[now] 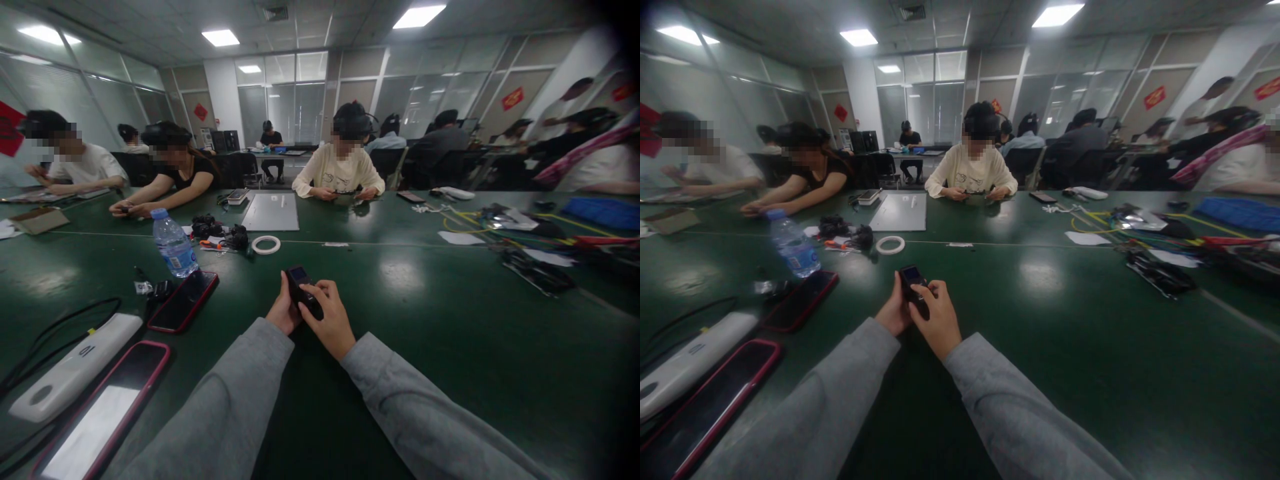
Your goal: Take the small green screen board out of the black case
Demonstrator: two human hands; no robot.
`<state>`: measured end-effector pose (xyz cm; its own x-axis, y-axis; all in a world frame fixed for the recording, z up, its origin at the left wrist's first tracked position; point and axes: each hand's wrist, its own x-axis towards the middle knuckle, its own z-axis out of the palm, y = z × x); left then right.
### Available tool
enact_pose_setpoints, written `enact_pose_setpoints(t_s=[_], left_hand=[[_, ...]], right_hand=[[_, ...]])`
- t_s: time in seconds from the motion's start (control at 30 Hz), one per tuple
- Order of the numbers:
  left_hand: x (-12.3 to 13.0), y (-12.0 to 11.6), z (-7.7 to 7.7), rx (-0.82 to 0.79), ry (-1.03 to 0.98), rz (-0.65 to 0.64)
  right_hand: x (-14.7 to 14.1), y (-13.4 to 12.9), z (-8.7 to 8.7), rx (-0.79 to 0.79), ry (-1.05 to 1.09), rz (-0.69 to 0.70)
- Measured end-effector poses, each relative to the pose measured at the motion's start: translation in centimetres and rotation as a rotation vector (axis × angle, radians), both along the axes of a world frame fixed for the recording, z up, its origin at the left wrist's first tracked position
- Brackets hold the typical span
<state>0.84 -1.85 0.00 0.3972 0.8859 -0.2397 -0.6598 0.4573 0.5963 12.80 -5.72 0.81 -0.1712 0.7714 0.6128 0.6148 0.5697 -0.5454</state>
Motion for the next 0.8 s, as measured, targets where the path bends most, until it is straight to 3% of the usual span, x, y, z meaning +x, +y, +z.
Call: enact_pose_setpoints(t_s=[0.63,0.8], left_hand=[[0.22,-0.25,0.72,-0.048,0.019,0.046],[0.17,-0.08,0.4,-0.037,-0.031,0.07]], right_hand=[[0.08,-0.28,0.14,-0.053,-0.006,-0.016],[0.14,-0.23,-0.09,0.012,0.035,-0.007]])
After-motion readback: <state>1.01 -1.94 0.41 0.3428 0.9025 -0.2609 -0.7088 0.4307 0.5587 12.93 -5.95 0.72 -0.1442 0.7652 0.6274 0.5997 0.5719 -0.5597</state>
